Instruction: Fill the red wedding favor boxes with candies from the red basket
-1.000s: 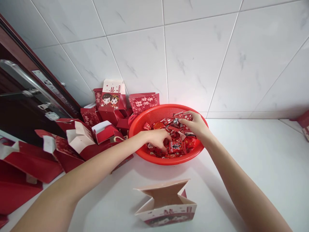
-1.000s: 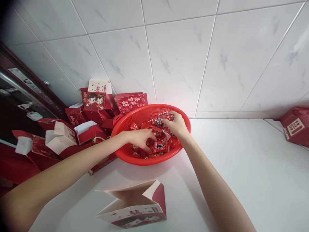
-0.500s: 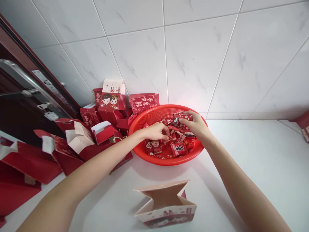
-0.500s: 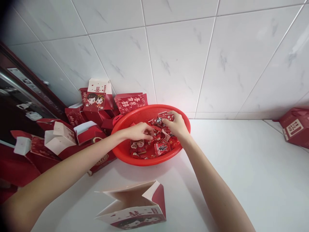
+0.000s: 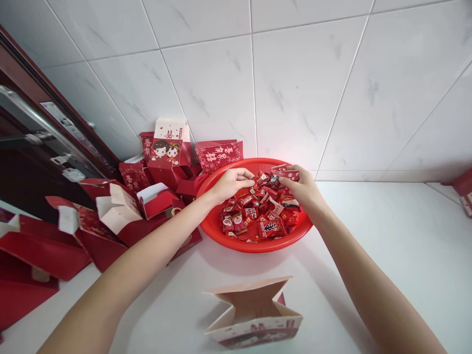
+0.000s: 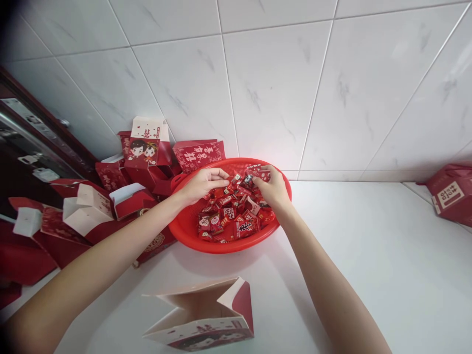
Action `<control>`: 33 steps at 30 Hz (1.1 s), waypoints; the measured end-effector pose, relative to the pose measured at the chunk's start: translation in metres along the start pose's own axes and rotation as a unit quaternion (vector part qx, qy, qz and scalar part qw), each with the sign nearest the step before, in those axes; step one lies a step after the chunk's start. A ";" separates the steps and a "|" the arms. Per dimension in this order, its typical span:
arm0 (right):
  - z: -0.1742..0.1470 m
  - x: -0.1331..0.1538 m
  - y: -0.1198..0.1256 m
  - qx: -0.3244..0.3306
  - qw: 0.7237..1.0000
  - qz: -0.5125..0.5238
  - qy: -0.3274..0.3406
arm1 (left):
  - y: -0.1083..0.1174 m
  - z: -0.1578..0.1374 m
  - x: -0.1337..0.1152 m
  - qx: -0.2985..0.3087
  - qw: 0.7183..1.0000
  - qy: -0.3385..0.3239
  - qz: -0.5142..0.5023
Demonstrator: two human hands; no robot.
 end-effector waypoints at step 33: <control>-0.006 0.010 -0.003 0.047 0.999 -0.019 0.013 | -0.010 -0.007 -0.008 0.076 0.994 -0.042 0.062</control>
Point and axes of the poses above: each hand's wrist, its own z-axis towards the middle knuckle, its own y-axis out of the back of the hand, x = y × z, the point moved 3 cm from there along z, towards the middle knuckle, and after that the axes turned 12 degrees about y, right-handed, at the moved point
